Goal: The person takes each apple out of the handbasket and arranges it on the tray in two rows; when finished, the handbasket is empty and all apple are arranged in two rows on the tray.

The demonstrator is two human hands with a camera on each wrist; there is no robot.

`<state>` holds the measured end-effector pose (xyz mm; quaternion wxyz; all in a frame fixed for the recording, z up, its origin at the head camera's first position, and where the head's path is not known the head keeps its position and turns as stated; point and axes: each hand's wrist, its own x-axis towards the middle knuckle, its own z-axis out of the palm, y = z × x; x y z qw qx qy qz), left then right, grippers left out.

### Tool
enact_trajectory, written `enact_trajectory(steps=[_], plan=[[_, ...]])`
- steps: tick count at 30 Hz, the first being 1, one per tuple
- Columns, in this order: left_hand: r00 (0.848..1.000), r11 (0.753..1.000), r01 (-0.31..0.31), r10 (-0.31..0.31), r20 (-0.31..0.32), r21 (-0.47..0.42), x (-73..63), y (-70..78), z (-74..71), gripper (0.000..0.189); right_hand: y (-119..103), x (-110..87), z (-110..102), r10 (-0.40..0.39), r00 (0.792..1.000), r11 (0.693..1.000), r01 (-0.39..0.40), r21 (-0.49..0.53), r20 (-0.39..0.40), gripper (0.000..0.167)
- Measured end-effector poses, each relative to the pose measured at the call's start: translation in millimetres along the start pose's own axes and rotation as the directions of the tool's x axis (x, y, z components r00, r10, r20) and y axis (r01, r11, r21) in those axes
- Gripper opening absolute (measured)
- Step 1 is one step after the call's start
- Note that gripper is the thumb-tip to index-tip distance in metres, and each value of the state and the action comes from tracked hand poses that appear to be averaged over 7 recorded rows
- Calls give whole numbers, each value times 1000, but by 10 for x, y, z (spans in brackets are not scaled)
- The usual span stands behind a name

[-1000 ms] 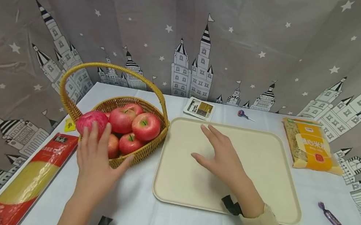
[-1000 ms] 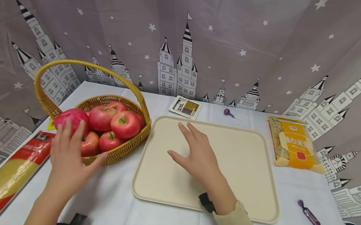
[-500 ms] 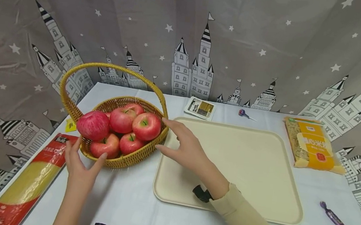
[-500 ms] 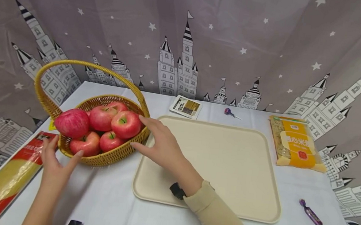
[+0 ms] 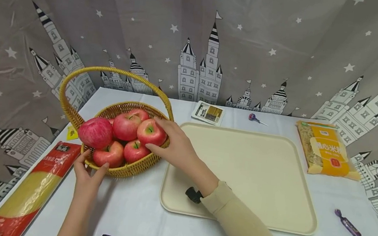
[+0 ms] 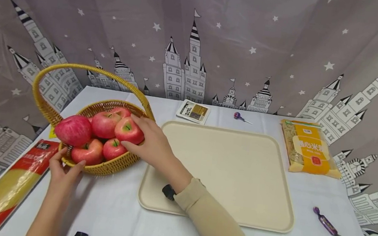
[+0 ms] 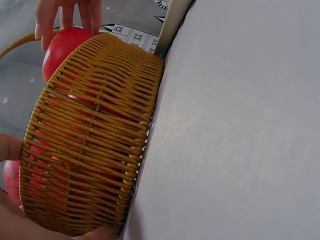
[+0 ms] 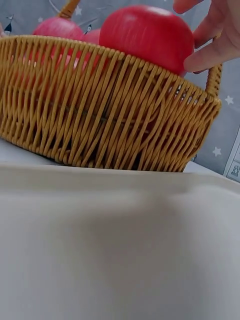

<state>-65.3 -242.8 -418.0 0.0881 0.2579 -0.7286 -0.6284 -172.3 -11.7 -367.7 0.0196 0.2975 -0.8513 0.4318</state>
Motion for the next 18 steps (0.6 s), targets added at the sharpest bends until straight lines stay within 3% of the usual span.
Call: enact_trajectory(steps=[4,11,18], plan=[[999,998,25,-27,-28,-60,-14,5,39,71,8,77,57,-8,1000,999,7,-31,-15,71],[997,994,8,-16,-69,-113,-35,-5,62,69,-3,124,142,-29,998,992,23,-122,-49,66],[997,990,-3,-8,-76,-142,-49,17,72,67,26,48,58,-39,992,999,36,-27,-121,56]])
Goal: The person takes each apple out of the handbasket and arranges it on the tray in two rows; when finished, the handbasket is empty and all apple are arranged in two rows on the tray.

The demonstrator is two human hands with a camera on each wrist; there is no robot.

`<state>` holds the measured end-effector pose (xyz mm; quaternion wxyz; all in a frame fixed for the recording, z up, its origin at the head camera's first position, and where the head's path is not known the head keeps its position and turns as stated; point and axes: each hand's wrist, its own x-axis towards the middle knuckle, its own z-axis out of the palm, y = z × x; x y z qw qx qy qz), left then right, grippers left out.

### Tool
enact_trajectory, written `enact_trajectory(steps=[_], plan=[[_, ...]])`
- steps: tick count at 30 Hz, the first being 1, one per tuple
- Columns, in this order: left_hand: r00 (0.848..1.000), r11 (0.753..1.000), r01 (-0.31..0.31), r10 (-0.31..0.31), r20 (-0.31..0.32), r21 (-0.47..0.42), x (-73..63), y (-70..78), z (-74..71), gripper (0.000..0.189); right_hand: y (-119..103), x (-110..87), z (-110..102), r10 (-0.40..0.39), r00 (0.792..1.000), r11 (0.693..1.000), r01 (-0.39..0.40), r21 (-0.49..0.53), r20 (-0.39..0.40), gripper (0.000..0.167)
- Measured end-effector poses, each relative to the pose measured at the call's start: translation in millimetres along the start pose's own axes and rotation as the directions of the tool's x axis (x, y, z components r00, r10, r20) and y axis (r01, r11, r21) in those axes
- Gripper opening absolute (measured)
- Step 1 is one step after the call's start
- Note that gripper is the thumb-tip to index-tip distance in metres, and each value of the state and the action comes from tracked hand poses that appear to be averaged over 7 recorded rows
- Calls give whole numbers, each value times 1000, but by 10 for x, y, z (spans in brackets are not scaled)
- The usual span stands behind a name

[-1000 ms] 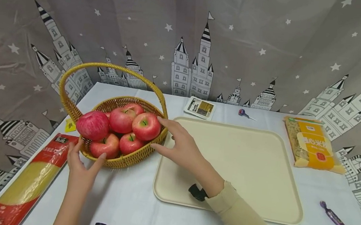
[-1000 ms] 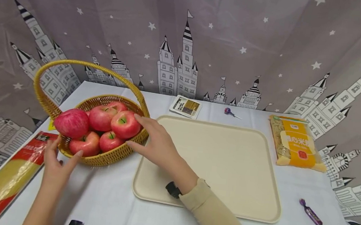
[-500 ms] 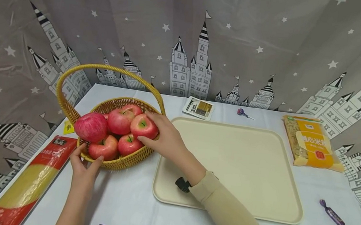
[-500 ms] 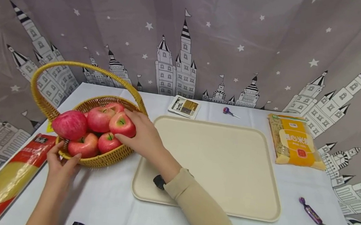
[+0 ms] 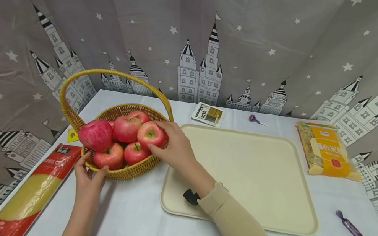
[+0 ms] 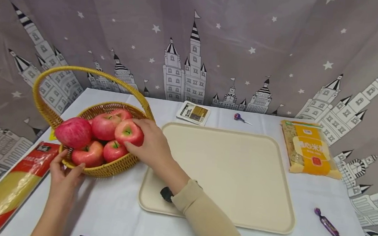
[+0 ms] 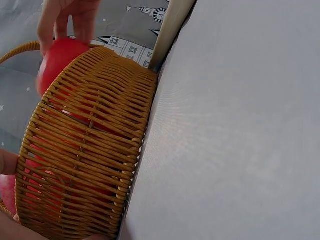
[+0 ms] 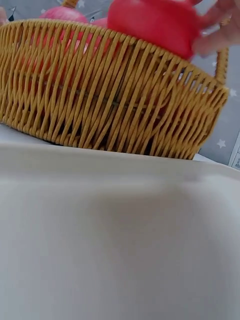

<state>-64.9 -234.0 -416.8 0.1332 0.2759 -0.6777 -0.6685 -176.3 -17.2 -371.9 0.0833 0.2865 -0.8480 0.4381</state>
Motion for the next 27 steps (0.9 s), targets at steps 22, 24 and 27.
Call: enact_trajectory(steps=[22,24,27], plan=[[1000,1000,30,-30,0,3,-23,-16,3,69,-29,38,51,-16,999,990,22,-136,48,68],[1000,1000,23,-23,0,-1,-30,-20,9,69,-30,-23,-31,-26,1000,996,28,-81,17,68],[1000,1000,11,-11,6,14,-57,-25,19,70,12,-133,-218,-45,998,999,46,14,-38,70]])
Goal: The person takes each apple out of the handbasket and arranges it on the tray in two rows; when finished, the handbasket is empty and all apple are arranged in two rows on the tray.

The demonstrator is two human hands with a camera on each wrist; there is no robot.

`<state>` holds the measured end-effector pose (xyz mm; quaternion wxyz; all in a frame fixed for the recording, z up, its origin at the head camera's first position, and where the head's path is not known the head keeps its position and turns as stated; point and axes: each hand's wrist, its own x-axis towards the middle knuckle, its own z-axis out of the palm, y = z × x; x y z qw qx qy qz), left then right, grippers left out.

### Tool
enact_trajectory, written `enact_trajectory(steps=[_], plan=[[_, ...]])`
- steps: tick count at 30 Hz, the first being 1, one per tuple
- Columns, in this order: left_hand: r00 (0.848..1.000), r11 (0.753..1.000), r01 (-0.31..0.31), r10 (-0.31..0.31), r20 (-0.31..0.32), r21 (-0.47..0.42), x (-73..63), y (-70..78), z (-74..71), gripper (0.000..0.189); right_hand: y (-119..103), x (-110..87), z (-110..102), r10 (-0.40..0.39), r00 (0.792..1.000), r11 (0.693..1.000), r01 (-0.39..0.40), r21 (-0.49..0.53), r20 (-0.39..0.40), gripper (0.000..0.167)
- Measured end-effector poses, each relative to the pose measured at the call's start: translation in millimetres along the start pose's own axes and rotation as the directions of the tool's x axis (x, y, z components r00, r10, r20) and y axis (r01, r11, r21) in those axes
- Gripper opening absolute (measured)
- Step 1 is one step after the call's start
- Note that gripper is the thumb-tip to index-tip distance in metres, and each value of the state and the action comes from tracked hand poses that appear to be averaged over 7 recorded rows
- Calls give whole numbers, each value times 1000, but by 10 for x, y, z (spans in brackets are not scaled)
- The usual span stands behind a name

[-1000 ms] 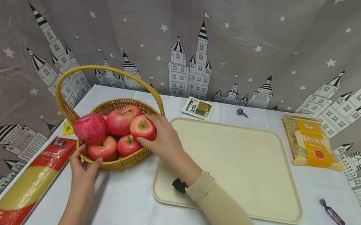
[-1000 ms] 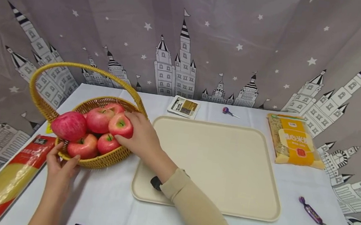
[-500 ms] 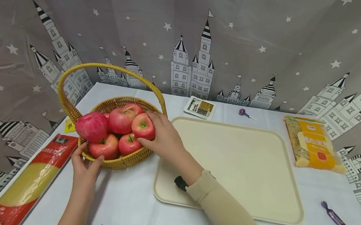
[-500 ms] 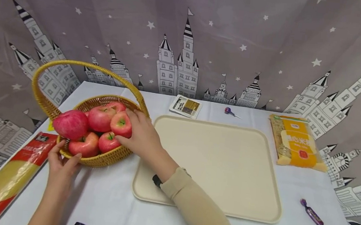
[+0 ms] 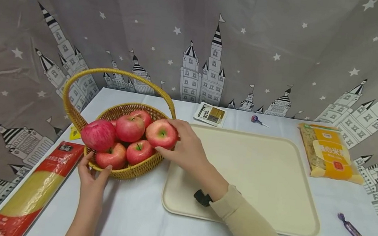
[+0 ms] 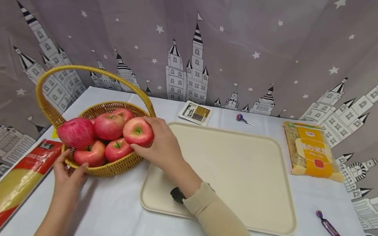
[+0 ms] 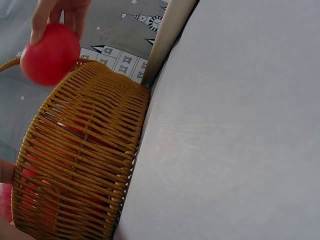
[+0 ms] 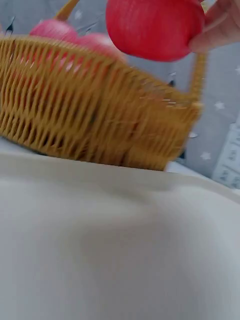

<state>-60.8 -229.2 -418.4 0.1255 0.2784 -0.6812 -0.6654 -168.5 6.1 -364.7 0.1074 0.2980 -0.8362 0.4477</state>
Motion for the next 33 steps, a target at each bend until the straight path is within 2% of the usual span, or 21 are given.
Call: enact_trajectory(steps=[2,4,7,11,14,17,23,28,33], plan=[[1000,1000,-13,13,5,5,-23,-14,-6,71,65,-60,-138,1,1000,999,1,54,-31,71],[1000,1000,-26,26,10,11,-50,-29,0,72,179,-106,-279,37,997,996,-32,89,-61,71],[999,999,-41,41,14,-2,-82,-51,21,73,413,-126,-456,154,984,985,-146,93,-84,71],[999,999,-36,36,2,-8,-120,-52,41,74,730,-83,-544,340,940,940,-338,47,-43,73],[999,999,-43,43,-6,-22,-140,-68,58,75,895,-55,-499,429,903,903,-429,22,6,74],[998,998,-64,64,-5,-21,-140,-91,68,75,988,-15,-403,455,890,890,-456,28,30,72],[995,995,-96,96,-5,0,-123,-111,69,74,1028,148,-201,426,904,904,-427,16,38,70],[994,994,-105,105,-16,-1,-126,-118,75,73,1019,247,-81,433,899,900,-435,13,57,68],[994,994,-110,111,-21,17,-119,-131,72,74,999,282,-44,417,904,909,-413,-61,97,74]])
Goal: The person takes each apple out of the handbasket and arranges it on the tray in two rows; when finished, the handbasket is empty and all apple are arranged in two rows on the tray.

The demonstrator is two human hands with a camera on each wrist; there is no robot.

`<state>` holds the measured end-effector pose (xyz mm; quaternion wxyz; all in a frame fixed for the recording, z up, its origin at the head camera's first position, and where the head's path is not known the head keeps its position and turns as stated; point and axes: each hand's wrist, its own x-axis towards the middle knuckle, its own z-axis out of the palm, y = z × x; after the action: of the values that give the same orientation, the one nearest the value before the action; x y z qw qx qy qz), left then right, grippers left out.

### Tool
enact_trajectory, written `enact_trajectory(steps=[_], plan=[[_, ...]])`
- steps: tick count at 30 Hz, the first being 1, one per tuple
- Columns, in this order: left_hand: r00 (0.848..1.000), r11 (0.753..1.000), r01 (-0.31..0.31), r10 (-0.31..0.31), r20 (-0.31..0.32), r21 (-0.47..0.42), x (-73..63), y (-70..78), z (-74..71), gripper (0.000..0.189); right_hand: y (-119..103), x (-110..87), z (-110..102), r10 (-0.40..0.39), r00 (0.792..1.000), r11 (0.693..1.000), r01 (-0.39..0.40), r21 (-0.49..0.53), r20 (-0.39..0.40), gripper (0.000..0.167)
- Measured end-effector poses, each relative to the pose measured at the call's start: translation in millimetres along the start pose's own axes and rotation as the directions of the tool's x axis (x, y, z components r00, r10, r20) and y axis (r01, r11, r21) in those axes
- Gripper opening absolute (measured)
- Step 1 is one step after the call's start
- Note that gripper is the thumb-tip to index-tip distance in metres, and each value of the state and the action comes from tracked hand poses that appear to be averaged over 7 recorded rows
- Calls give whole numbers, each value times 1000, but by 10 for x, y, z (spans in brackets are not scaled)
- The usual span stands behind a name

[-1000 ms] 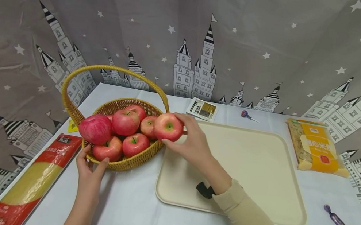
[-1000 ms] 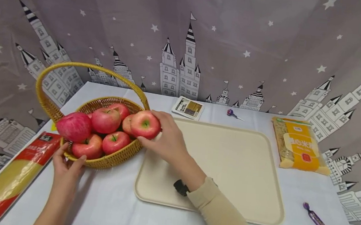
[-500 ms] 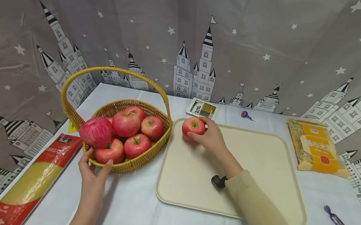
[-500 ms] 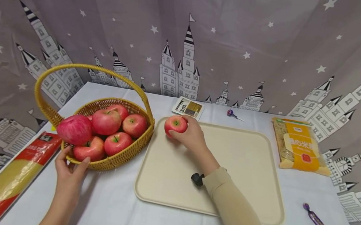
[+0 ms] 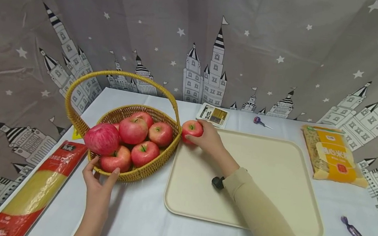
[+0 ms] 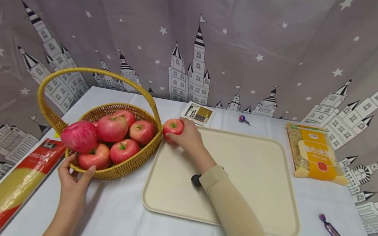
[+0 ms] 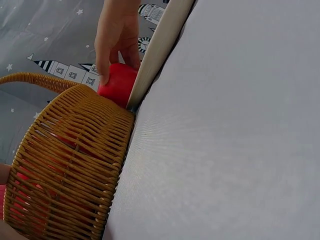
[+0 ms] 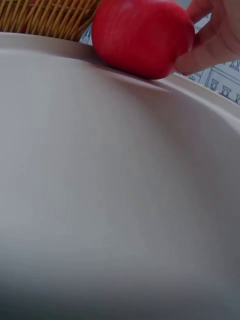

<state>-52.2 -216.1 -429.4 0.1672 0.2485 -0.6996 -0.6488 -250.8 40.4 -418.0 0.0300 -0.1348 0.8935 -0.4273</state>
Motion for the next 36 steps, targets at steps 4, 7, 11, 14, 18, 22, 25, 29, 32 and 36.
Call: enact_trajectory(steps=[4,7,11,14,18,22,25,29,32,36], plan=[[1000,1000,8,-8,-2,16,4,-10,-2,74,-14,-43,-42,-4,999,1000,5,-26,38,81],[1000,1000,15,-15,0,21,3,-12,2,74,-43,-119,-134,13,999,1000,-13,-15,43,83],[1000,1000,21,-21,-3,11,-1,-12,13,74,-137,-272,-316,-9,999,1000,10,-28,32,79],[1000,1000,22,-22,-9,-2,-3,-14,12,73,-261,-419,-421,-68,997,998,68,-13,24,71],[999,1000,24,-25,-21,-7,-1,-12,8,72,-487,-605,-436,-152,987,985,147,93,56,60],[999,999,40,-40,-20,4,5,2,9,72,-720,-672,-310,-215,969,968,195,161,122,55],[999,999,40,-40,-14,2,2,11,2,72,-848,-601,-126,-254,953,959,226,170,166,58],[999,999,33,-33,-10,2,-3,25,5,73,-986,-400,162,-254,947,961,223,166,197,69],[999,999,34,-34,-11,10,-7,28,4,72,-1097,-253,368,-250,944,960,213,184,214,74],[1000,999,30,-30,-8,17,-16,26,3,72,-1240,-106,591,-228,948,969,198,149,224,80]])
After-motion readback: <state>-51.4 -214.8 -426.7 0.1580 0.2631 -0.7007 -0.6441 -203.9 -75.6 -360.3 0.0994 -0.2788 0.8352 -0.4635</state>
